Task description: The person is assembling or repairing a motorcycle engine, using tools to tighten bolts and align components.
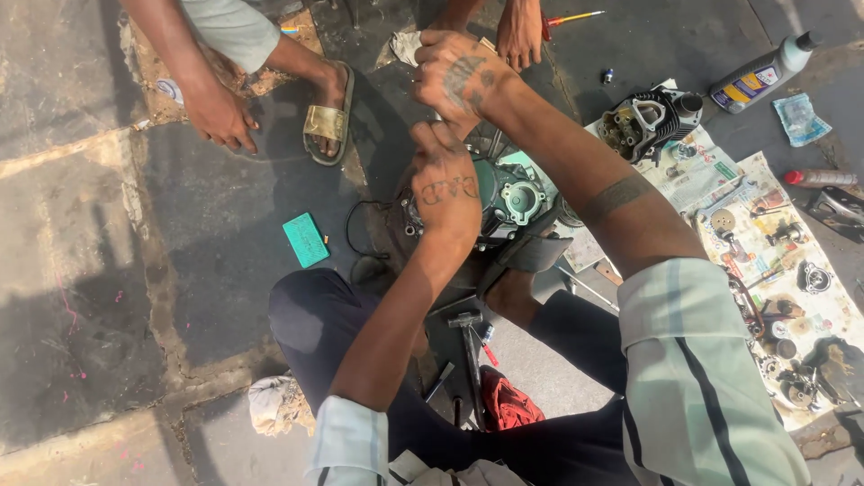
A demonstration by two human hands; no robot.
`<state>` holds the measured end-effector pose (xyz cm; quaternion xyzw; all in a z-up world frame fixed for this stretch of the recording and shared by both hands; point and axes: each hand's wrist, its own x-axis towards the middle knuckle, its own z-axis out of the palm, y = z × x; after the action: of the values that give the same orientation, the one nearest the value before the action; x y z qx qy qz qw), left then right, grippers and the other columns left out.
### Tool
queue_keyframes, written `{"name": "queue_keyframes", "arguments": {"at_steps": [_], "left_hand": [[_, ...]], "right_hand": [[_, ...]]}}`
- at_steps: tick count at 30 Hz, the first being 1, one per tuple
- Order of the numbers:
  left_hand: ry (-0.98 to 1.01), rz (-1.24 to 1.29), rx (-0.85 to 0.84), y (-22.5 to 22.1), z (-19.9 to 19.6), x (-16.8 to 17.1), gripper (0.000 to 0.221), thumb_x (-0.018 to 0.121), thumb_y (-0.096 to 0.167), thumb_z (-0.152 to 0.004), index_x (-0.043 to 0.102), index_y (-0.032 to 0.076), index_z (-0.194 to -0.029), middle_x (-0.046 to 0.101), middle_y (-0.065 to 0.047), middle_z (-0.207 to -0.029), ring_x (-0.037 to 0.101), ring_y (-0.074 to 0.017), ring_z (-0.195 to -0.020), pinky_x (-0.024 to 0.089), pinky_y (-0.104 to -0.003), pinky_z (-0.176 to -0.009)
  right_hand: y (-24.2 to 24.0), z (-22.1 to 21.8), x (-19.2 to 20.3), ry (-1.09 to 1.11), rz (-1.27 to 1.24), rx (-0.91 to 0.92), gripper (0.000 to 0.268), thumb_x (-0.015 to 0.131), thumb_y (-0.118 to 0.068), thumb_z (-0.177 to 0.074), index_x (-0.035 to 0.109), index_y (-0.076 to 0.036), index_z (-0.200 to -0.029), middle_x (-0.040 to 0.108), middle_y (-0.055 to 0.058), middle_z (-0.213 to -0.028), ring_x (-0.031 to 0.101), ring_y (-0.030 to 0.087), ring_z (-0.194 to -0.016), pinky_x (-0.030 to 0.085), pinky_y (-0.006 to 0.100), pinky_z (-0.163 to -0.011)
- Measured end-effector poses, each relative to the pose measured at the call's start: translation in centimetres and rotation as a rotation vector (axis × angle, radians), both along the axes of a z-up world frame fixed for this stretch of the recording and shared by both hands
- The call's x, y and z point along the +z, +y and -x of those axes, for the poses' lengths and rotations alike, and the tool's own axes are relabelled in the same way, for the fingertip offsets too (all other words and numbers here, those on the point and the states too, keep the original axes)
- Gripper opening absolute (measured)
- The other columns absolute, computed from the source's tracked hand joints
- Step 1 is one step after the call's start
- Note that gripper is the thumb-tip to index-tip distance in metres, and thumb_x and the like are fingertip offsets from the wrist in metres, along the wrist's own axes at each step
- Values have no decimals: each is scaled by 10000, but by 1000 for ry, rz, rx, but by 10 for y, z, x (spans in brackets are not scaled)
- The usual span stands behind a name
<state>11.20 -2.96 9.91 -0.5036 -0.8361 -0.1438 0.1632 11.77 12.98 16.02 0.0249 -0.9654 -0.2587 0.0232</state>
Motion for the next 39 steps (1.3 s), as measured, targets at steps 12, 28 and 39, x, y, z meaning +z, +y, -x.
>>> {"name": "queue_keyframes", "arguments": {"at_steps": [12,28,39], "left_hand": [[510,85,-41,-15,32,7,290,752,134,-857,609,-26,-1053,539,-140,-1151,534,13,-634,474,-139,-466],[551,65,-597,-22,106,26,517,754,116,-701,618,-85,-1157,546,-202,-1182,609,-71,-674,563,-195,-548],[-1389,-429,-1000,-55,146,-44,740,901,179,-824,502,47,-1434,530,-144,-1519,497,-294,-1436,465,-499,-1155]], "right_hand": [[-7,-3,-39,310,159,27,348,661,-495,-542,640,-158,-628,624,19,-630,596,186,-748,453,303,-786],[-58,-20,-58,669,430,-209,372,697,-410,-674,672,-39,-673,649,121,-718,594,282,-800,456,388,-858],[-84,-24,15,-200,621,-593,313,745,-402,-841,756,-131,-998,719,193,-905,697,378,-889,515,496,-834]]}}
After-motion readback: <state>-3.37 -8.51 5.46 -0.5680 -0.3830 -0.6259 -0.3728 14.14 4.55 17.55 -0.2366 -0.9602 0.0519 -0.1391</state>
